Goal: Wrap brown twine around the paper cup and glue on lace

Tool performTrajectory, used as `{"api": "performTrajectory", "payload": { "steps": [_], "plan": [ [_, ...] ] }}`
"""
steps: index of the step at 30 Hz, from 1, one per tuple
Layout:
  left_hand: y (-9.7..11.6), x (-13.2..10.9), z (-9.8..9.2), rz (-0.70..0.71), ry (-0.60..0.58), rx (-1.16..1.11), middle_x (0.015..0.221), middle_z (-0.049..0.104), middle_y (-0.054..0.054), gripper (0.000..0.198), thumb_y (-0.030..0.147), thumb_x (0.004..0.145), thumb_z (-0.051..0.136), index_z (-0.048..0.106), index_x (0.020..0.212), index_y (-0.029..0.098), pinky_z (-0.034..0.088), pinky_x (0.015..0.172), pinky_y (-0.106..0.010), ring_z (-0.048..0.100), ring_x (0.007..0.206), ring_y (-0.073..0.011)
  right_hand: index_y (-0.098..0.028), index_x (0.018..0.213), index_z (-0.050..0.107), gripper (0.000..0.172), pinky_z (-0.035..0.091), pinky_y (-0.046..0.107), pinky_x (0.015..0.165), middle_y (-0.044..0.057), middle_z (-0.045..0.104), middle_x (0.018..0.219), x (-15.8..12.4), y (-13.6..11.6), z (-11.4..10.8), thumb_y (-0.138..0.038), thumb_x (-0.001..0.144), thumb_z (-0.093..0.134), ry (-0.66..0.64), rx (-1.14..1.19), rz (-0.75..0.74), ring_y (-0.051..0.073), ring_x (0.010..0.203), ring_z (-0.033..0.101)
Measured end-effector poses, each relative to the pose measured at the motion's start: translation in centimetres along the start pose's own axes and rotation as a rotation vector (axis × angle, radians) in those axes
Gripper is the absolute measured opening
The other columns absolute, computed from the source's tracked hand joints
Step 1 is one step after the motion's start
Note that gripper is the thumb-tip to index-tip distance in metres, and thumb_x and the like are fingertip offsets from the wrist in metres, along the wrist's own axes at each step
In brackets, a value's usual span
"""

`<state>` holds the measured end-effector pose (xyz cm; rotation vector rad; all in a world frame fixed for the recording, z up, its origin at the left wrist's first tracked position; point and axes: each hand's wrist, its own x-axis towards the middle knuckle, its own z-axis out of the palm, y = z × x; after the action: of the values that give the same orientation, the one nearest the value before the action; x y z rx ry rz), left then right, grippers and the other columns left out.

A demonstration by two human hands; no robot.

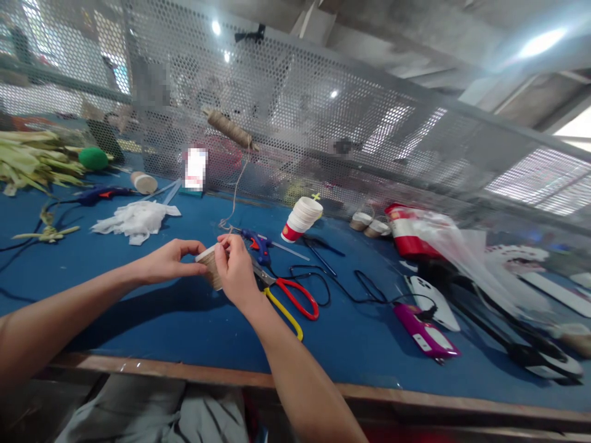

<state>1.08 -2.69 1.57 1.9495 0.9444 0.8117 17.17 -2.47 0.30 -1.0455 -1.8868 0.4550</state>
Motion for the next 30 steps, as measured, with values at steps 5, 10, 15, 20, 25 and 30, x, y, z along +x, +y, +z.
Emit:
{"api": "performTrajectory", "payload": {
  "steps": [5, 10, 15, 20, 25, 30],
  "plan": [
    [0.3, 0.0, 0.3, -0.047, 0.037, -0.142, 0.070, 0.058, -0.002, 0.019, 0.030, 0.071, 0.050, 0.054, 0.072, 0.012, 0.041, 0.066, -0.023, 0.051, 0.067, -0.0112, -0.020, 0.079, 0.038, 0.005, 0.041, 0.035, 0.075, 0.010, 0.050, 0.095, 0.0, 0.2, 0.1, -0.024, 0.083, 0.036, 0.003, -0.114, -0.115, 0.018, 0.090, 0.050],
    [0.2, 0.1, 0.5, -0.088, 0.070, -0.182, 0.064, 0.056, 0.000, 0.013, 0.025, 0.068, 0.050, 0.054, 0.066, 0.012, 0.042, 0.065, -0.024, 0.051, 0.064, -0.0110, -0.021, 0.079, 0.037, 0.003, 0.041, 0.036, 0.078, 0.010, 0.049, 0.094, -0.1, 0.0, 0.3, -0.021, 0.082, 0.036, -0.011, -0.153, -0.172, 0.019, 0.095, 0.049],
    [0.1, 0.1, 0.6, -0.122, 0.053, -0.294, 0.059, 0.054, 0.002, 0.011, 0.023, 0.066, 0.050, 0.052, 0.065, 0.012, 0.041, 0.063, -0.024, 0.050, 0.059, -0.0100, -0.022, 0.077, 0.037, 0.004, 0.040, 0.038, 0.081, 0.010, 0.048, 0.092, 0.0, -0.1, 0.4, -0.021, 0.081, 0.037, -0.016, -0.174, -0.201, 0.019, 0.096, 0.048],
    [-0.3, 0.2, 0.7, -0.110, 0.038, -0.321, 0.057, 0.049, 0.004, 0.009, 0.021, 0.065, 0.049, 0.051, 0.065, 0.013, 0.038, 0.060, -0.022, 0.046, 0.057, -0.0084, -0.020, 0.071, 0.042, 0.007, 0.038, 0.036, 0.084, 0.009, 0.050, 0.090, 0.3, -0.3, 0.0, -0.022, 0.078, 0.043, -0.013, -0.081, -0.145, 0.019, 0.096, 0.048],
    [-0.6, 0.1, 0.7, -0.089, -0.021, -0.240, 0.064, 0.051, 0.002, 0.006, 0.018, 0.065, 0.048, 0.051, 0.065, 0.013, 0.038, 0.066, -0.022, 0.046, 0.064, -0.0097, -0.018, 0.070, 0.051, 0.012, 0.042, 0.030, 0.068, 0.004, 0.057, 0.081, 1.7, -0.8, -0.8, -0.029, 0.074, 0.050, -0.095, 0.229, 0.188, 0.014, 0.073, 0.053],
    [-0.1, -0.2, 1.0, -0.055, -0.149, -0.216, 0.069, 0.051, 0.001, 0.006, 0.018, 0.066, 0.049, 0.051, 0.066, 0.013, 0.038, 0.070, -0.022, 0.046, 0.070, -0.0110, -0.016, 0.071, 0.058, 0.013, 0.033, 0.021, 0.042, -0.002, 0.054, 0.061, 5.4, -1.0, -2.4, -0.028, 0.072, 0.055, -0.157, 0.495, 0.431, 0.006, 0.045, 0.042]
  ]
}}
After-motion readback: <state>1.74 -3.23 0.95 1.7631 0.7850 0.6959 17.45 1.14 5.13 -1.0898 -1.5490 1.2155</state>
